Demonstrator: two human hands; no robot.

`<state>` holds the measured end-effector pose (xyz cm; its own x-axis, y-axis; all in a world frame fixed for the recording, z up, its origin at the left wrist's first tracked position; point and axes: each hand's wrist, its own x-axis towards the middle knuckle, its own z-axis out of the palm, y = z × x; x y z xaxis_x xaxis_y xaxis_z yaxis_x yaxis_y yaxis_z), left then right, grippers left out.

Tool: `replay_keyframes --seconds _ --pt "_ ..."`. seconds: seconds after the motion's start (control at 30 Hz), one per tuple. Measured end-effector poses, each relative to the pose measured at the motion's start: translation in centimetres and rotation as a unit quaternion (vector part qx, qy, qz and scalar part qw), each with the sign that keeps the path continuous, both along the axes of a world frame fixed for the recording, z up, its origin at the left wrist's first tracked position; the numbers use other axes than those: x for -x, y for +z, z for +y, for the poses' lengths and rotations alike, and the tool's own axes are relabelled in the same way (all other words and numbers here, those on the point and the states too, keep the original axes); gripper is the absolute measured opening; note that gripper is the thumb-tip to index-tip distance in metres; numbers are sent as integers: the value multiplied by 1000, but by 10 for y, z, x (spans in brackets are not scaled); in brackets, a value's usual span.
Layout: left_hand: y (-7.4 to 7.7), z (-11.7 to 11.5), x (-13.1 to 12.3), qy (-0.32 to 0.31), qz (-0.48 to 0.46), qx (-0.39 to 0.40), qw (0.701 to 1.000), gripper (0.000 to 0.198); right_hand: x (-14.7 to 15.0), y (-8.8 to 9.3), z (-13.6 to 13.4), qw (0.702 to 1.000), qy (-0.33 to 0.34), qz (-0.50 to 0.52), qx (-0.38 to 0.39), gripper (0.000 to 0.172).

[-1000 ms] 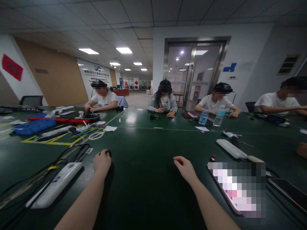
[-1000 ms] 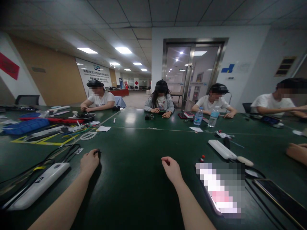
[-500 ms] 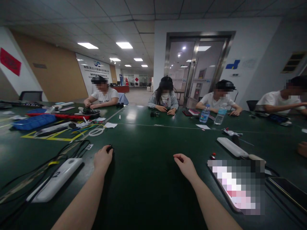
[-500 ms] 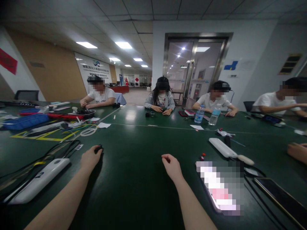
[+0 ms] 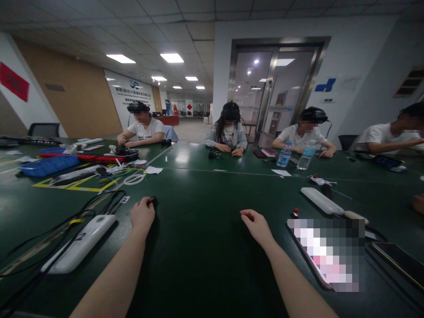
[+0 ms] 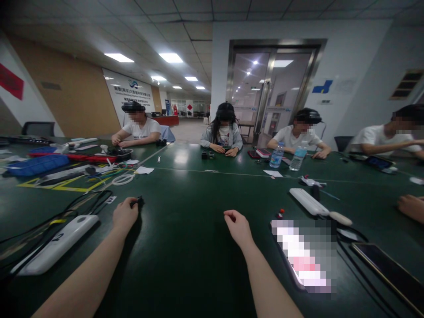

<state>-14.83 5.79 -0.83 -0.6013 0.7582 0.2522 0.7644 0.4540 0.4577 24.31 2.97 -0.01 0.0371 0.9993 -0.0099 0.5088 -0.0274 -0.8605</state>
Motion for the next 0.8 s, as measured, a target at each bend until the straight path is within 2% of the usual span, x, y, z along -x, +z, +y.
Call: replay_keyframes --seconds 0.4,0.8 --pt "1 0 -2 6 -12 8 1000 33 0 -4 2 1000 -4 5 -2 24" --pt "3 -1 -2 1 -26 8 1000 35 0 0 -1 1000 -5 10 3 24"
